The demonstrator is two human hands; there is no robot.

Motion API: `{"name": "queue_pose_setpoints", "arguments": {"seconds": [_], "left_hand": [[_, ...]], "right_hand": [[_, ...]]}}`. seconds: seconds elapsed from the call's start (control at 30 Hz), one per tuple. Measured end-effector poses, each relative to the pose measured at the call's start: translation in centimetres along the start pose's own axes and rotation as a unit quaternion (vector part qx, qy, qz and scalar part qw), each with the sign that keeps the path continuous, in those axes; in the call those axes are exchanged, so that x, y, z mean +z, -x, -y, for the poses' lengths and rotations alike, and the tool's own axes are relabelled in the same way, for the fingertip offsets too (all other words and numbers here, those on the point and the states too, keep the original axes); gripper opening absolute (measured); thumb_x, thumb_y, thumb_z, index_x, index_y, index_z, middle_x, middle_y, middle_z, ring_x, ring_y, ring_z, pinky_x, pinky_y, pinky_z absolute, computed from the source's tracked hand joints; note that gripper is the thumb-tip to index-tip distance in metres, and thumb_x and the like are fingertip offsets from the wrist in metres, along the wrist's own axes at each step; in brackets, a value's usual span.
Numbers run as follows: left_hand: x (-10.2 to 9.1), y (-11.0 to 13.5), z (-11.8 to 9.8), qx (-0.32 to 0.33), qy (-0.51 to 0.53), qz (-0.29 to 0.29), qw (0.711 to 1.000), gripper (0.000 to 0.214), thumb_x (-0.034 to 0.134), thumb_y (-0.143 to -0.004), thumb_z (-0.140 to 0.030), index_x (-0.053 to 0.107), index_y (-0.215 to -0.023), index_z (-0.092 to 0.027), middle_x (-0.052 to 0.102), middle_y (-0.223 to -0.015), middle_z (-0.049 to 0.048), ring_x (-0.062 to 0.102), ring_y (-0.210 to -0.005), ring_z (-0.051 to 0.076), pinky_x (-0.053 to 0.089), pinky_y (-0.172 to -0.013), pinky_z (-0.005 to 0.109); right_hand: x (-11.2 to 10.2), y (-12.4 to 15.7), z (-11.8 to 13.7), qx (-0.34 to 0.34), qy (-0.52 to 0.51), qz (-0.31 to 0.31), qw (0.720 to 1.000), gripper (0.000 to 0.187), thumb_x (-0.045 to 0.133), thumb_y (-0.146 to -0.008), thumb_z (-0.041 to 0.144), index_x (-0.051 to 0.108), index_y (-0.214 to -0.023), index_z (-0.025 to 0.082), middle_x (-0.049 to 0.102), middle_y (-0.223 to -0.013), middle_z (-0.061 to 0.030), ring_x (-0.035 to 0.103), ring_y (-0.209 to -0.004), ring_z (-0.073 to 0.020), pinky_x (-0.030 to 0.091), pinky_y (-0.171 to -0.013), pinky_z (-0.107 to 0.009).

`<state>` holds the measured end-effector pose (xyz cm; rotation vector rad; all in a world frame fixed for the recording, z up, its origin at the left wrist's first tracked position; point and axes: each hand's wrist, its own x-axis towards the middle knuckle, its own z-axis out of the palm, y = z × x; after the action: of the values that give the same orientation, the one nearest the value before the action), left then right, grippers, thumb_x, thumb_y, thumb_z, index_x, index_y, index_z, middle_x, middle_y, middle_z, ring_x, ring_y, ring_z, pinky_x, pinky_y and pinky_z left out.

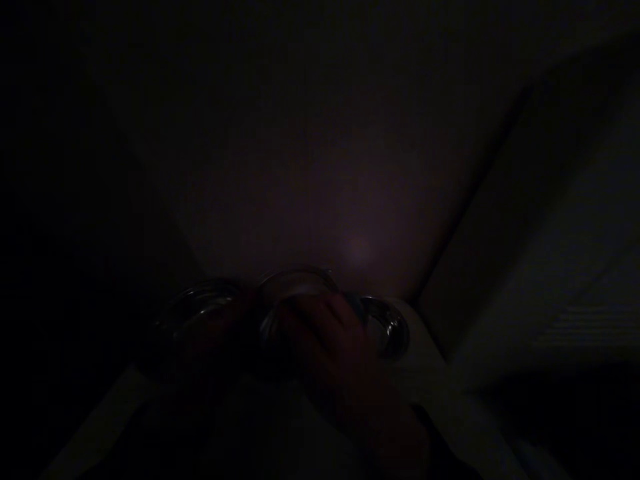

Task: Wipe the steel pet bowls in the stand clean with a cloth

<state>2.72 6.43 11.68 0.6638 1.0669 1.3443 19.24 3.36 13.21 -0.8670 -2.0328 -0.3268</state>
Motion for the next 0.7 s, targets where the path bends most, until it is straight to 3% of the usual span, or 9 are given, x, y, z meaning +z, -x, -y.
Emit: {"name": "queue_pose_setpoints", "arguments": {"seconds": [0.13, 0.3, 0.4, 0.57, 0.7], "left_hand": [[-0.1, 0.3, -0.2, -0.006, -0.02, 0.004, 1.0, 0.024, 0.071, -0.072, -0.039, 0.072, -0.083, -0.018, 0.074, -0.079, 0.0081, 0.07, -0.084, 0.026, 0.056, -0.069, 0.034], [0.1, 0.6, -0.8, -0.024, -0.045, 0.001, 0.999, 0.023, 0.073, -0.069, -0.038, 0.072, -0.078, -0.017, 0.073, -0.076, 0.0091, 0.07, -0.082, 0.027, 0.056, -0.07, 0.035], [-0.1, 0.5, -1.1, -0.024, -0.054, -0.017, 0.998, 0.025, 0.074, -0.069, -0.04, 0.072, -0.081, -0.018, 0.074, -0.081, 0.0097, 0.069, -0.085, 0.029, 0.056, -0.074, 0.039], [-0.4, 0.4, -2.1, -0.031, -0.058, -0.047, 0.997, 0.024, 0.073, -0.069, -0.043, 0.072, -0.08, -0.021, 0.074, -0.088, 0.0095, 0.068, -0.091, 0.032, 0.056, -0.077, 0.043], [-0.2, 0.6, -2.4, -0.073, -0.086, -0.07, 0.991, 0.018, 0.075, -0.068, -0.038, 0.073, -0.076, -0.022, 0.074, -0.087, 0.0084, 0.067, -0.095, 0.032, 0.056, -0.079, 0.041]], "right_hand": [[0.5, 0.0, 1.6, 0.01, -0.017, 0.024, 1.0, 0.025, 0.045, -0.094, 0.021, 0.066, -0.106, 0.023, 0.069, -0.095, -0.0056, 0.063, -0.088, -0.0172, 0.058, -0.072, -0.03], [0.2, -0.3, 0.3, -0.015, 0.059, 0.0, 0.998, 0.029, 0.049, -0.088, 0.014, 0.062, -0.114, 0.017, 0.066, -0.105, -0.0109, 0.059, -0.089, -0.0225, 0.055, -0.069, -0.037], [-0.2, -0.2, -0.8, 0.019, 0.063, 0.001, 0.998, 0.028, 0.052, -0.086, 0.015, 0.062, -0.113, 0.015, 0.065, -0.104, -0.0123, 0.06, -0.088, -0.0232, 0.055, -0.067, -0.038], [-0.7, -0.2, -1.6, 0.083, 0.025, 0.008, 0.996, 0.028, 0.05, -0.089, 0.019, 0.061, -0.115, 0.021, 0.065, -0.102, -0.0081, 0.063, -0.091, -0.0203, 0.056, -0.072, -0.035], [-0.8, -0.3, -1.6, 0.036, 0.016, -0.016, 0.999, 0.029, 0.051, -0.088, 0.016, 0.062, -0.115, 0.022, 0.065, -0.104, -0.008, 0.061, -0.091, -0.0204, 0.055, -0.072, -0.035]]}}
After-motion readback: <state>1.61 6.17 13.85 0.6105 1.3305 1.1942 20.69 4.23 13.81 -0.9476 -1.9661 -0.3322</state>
